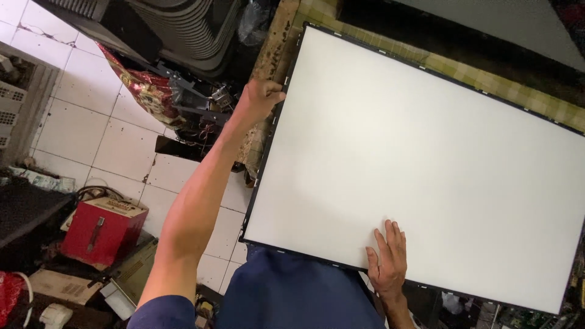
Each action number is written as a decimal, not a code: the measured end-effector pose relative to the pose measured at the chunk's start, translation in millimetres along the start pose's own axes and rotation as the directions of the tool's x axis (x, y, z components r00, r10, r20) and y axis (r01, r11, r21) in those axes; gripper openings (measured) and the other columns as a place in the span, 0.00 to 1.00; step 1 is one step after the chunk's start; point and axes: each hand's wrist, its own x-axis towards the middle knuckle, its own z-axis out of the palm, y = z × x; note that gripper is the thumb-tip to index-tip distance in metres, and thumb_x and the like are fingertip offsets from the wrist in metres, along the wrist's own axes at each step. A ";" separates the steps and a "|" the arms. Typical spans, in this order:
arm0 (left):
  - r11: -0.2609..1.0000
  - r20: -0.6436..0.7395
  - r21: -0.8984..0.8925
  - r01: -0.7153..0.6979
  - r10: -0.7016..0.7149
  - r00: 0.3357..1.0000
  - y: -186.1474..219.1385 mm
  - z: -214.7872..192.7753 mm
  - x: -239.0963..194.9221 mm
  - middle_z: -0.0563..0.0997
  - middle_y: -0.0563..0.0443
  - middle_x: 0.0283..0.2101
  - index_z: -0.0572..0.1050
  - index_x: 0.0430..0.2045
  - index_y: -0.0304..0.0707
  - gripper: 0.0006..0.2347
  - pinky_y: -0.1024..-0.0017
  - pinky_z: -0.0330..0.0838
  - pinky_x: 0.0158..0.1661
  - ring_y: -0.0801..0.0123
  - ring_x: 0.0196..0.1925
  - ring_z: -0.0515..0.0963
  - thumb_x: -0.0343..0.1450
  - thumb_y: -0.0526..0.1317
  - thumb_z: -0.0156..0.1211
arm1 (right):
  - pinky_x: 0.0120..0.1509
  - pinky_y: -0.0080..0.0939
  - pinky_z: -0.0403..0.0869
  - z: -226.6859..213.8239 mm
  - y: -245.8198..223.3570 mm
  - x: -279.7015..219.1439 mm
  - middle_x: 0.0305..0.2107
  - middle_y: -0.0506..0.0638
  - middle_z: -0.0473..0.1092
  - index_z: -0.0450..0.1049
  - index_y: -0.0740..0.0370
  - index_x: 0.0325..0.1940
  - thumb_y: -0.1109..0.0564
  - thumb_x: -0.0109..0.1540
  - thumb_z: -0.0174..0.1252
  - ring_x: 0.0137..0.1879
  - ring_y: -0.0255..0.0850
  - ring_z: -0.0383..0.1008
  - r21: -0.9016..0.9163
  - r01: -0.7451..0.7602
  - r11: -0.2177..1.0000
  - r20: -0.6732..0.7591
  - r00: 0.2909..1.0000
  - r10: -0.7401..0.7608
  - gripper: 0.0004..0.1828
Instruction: The person aligns and snaps a black plastic frame onto the edges of a white rectangular panel. They press along the sides to secure the frame in place.
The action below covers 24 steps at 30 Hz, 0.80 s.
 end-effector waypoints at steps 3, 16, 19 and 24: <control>0.996 -0.020 0.074 -0.046 0.048 0.999 -21.9 6.5 12.1 0.55 0.60 0.16 0.57 0.14 0.45 0.22 0.73 0.51 0.26 0.78 0.19 0.54 0.77 0.33 0.62 | 0.82 0.70 0.59 -2.4 -2.6 -3.2 0.72 0.65 0.59 0.68 0.67 0.67 0.56 0.71 0.49 0.80 0.63 0.57 0.013 -0.014 1.000 0.025 1.000 0.014 0.21; 0.991 -0.045 0.124 0.054 -0.049 0.998 -2.7 6.3 -14.4 0.65 0.55 0.20 0.80 0.43 0.30 0.10 0.72 0.58 0.26 0.74 0.20 0.61 0.77 0.40 0.57 | 0.81 0.71 0.60 0.4 -0.8 -9.1 0.72 0.65 0.59 0.69 0.68 0.67 0.54 0.71 0.50 0.79 0.64 0.57 -0.007 -0.016 1.000 -0.009 1.000 0.015 0.22; 0.983 0.015 0.028 0.184 -0.185 0.983 2.4 5.0 -22.5 0.61 0.58 0.15 0.74 0.57 0.25 0.19 0.75 0.50 0.20 0.77 0.15 0.57 0.75 0.41 0.60 | 0.81 0.71 0.60 -0.3 -0.3 -7.4 0.72 0.66 0.59 0.69 0.68 0.67 0.56 0.71 0.50 0.79 0.64 0.57 -0.001 -0.008 1.000 -0.010 1.000 0.008 0.22; 0.991 -0.035 0.025 0.132 -0.131 0.991 -1.9 5.6 -26.5 0.69 0.57 0.19 0.76 0.24 0.38 0.09 0.75 0.57 0.25 0.76 0.20 0.63 0.75 0.38 0.65 | 0.81 0.72 0.60 1.5 -1.4 -8.0 0.71 0.66 0.59 0.69 0.68 0.67 0.54 0.71 0.49 0.79 0.64 0.58 0.013 0.008 1.000 -0.014 1.000 -0.008 0.22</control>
